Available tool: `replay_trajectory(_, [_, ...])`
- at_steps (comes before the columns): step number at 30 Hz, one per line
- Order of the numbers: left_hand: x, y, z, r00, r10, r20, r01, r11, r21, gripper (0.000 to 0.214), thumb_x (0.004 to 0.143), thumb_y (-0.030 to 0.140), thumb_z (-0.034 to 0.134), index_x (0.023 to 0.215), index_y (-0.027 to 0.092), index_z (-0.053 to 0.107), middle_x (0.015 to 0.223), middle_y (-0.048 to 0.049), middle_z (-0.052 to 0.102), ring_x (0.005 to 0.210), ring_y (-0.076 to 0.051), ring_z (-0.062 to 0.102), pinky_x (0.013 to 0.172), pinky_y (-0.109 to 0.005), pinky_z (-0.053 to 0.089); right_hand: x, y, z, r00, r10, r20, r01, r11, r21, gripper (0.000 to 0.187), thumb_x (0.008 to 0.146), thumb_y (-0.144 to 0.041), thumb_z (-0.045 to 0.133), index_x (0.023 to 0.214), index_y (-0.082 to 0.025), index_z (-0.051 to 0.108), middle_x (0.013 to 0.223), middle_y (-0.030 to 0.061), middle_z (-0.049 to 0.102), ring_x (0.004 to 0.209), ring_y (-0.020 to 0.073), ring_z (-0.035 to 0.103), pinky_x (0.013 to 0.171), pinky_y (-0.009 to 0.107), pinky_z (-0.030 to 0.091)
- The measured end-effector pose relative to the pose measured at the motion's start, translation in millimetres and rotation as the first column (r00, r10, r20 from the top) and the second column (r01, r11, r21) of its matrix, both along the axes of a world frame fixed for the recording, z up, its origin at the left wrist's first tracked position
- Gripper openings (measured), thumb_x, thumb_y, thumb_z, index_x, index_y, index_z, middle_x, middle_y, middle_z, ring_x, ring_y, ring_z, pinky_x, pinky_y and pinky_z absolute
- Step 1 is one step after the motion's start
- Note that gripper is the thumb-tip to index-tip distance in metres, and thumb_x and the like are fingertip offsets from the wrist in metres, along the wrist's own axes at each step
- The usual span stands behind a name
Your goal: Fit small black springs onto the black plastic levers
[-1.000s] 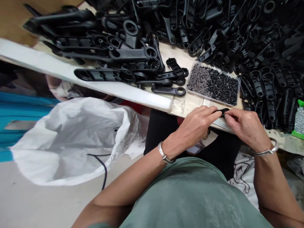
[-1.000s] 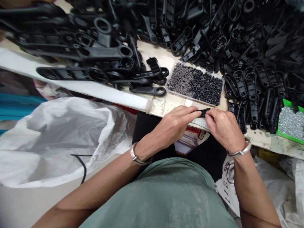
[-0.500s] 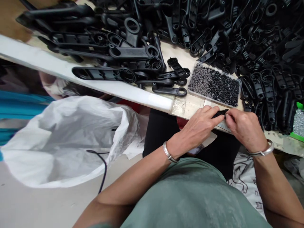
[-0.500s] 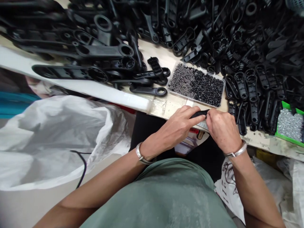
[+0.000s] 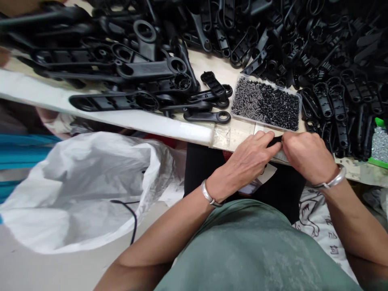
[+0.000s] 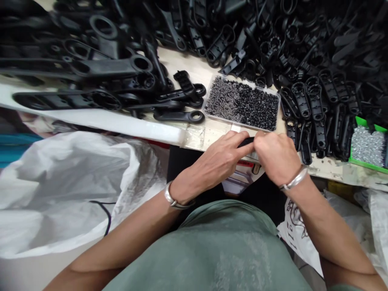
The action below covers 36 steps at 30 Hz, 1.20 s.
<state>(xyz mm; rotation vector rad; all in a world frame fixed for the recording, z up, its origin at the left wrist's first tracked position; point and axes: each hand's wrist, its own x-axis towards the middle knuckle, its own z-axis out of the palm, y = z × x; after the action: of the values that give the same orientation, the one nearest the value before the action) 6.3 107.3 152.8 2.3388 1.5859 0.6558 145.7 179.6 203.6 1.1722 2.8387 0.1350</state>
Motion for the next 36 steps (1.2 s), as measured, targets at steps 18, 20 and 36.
replay_trajectory(18, [13.4,-10.6,-8.9,0.972,0.048,0.232,-0.095,0.976,0.198,0.041,0.093,0.003,0.033,0.126,0.017,0.054,0.119,-0.0112,0.057,0.105,-0.019,0.055,0.089,-0.034,0.052,43.9,-21.3,-36.6,0.094,-0.867,-0.489,-0.351,0.430,-0.831,0.044,0.075,-0.038,0.081,0.113,-0.021,0.066,0.105,0.0047,0.072,0.090,0.0207,0.073,0.082,0.036,0.063])
replay_trajectory(20, [14.1,-13.3,-4.1,0.982,0.056,0.182,-0.093,0.975,0.202,0.041,0.094,0.004,0.034,0.127,0.017,0.053,0.121,-0.0120,0.056,0.102,-0.019,0.055,0.088,-0.035,0.053,42.0,-22.0,-36.0,0.082,-0.860,-0.504,-0.380,0.441,-0.813,0.040,0.076,-0.036,0.081,0.110,-0.021,0.068,0.102,0.0036,0.073,0.088,0.0195,0.073,0.085,0.037,0.062])
replay_trajectory(36, [18.9,-19.6,-9.4,0.981,0.126,0.149,-0.161,0.953,0.258,0.046,0.087,-0.002,0.034,0.126,0.014,0.054,0.118,-0.0161,0.057,0.101,-0.023,0.060,0.081,-0.039,0.060,15.6,-34.8,-37.3,-0.008,-0.835,-0.551,-0.295,0.528,-0.796,0.051,0.073,-0.037,0.080,0.118,-0.019,0.066,0.097,0.0055,0.072,0.085,0.0194,0.070,0.082,0.037,0.061])
